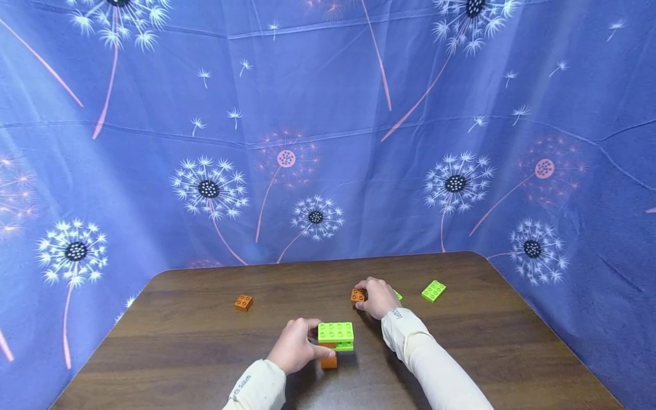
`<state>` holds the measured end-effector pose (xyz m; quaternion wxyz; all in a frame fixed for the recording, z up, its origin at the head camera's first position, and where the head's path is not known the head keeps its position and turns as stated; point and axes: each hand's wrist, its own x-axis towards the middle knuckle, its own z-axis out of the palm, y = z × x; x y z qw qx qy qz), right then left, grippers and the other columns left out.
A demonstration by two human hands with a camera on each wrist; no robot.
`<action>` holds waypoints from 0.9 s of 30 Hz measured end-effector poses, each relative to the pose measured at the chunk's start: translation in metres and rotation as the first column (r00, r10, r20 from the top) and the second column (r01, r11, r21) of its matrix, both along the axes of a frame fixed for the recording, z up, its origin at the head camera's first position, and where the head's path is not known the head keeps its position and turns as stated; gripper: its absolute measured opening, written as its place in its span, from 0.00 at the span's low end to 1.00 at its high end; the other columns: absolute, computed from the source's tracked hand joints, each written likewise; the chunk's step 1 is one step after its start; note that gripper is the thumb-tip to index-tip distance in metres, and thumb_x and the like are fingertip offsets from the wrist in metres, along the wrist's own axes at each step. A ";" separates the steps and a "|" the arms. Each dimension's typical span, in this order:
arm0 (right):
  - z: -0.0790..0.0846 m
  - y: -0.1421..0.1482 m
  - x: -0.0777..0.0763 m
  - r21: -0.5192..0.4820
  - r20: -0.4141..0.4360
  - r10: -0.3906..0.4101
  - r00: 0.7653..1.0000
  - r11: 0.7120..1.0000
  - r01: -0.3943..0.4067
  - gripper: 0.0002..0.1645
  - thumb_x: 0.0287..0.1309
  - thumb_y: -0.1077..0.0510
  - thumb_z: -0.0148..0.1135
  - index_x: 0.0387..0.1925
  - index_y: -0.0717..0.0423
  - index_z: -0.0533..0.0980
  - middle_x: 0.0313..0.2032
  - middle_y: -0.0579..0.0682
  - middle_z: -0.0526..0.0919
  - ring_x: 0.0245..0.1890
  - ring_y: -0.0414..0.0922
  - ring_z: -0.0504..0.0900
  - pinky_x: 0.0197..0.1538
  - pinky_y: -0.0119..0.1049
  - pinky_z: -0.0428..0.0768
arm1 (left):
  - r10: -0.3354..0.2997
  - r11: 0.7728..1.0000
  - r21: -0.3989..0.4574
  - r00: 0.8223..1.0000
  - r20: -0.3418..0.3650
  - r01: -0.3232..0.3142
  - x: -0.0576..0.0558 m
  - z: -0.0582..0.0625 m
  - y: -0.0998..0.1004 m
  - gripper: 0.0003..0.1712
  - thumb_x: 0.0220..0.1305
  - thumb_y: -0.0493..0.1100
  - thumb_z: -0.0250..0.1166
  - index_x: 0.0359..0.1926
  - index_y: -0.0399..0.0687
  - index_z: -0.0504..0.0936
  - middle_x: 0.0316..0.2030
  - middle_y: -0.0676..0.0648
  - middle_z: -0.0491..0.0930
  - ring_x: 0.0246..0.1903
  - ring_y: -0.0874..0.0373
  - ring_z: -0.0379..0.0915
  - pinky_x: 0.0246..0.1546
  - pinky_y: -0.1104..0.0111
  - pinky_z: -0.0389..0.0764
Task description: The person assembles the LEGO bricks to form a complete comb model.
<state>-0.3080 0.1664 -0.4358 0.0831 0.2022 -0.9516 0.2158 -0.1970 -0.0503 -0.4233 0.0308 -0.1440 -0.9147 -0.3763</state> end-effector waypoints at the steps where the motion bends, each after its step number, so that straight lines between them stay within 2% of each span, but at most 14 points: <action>1: 0.002 0.000 0.002 -0.007 -0.002 0.010 1.000 1.000 -0.010 0.23 0.45 0.62 0.80 0.46 0.60 0.84 0.37 0.50 0.84 0.38 0.51 0.83 0.48 0.52 0.82 | -0.003 1.000 0.000 1.000 0.005 0.003 0.000 0.000 0.000 0.33 0.42 0.42 0.84 0.50 0.32 0.85 0.44 0.37 0.87 0.48 0.39 0.82 0.52 0.49 0.81; 6: 0.016 -0.001 0.011 -0.053 -0.010 0.058 0.998 0.997 -0.059 0.24 0.45 0.61 0.80 0.47 0.59 0.84 0.35 0.47 0.83 0.37 0.48 0.82 0.47 0.51 0.81 | -0.007 1.000 0.006 1.000 0.001 0.007 -0.001 -0.001 0.000 0.32 0.42 0.43 0.84 0.49 0.34 0.85 0.43 0.37 0.87 0.47 0.39 0.82 0.51 0.49 0.82; 11: 0.029 -0.002 0.022 -0.077 -0.030 0.114 0.993 0.990 -0.117 0.24 0.47 0.61 0.79 0.48 0.60 0.83 0.38 0.47 0.84 0.40 0.50 0.83 0.50 0.54 0.81 | -0.006 1.000 0.022 1.000 0.017 0.005 -0.002 -0.002 -0.002 0.31 0.42 0.43 0.84 0.49 0.35 0.86 0.43 0.38 0.86 0.46 0.39 0.82 0.51 0.47 0.80; 18: 0.041 -0.001 0.036 -0.107 -0.034 0.150 0.988 0.983 -0.153 0.24 0.49 0.60 0.78 0.50 0.59 0.82 0.42 0.47 0.85 0.45 0.51 0.84 0.53 0.55 0.80 | -0.015 1.000 0.024 1.000 0.023 0.014 -0.002 -0.003 -0.002 0.32 0.43 0.43 0.84 0.50 0.34 0.85 0.44 0.38 0.86 0.48 0.38 0.81 0.53 0.46 0.80; 27: 0.058 -0.005 0.056 -0.132 -0.099 0.268 0.958 0.951 -0.279 0.23 0.52 0.60 0.77 0.51 0.60 0.82 0.40 0.43 0.85 0.43 0.47 0.84 0.50 0.48 0.83 | -0.030 0.999 0.025 1.000 0.010 0.030 -0.002 -0.004 -0.002 0.33 0.43 0.42 0.84 0.50 0.31 0.85 0.46 0.36 0.86 0.50 0.37 0.81 0.53 0.47 0.80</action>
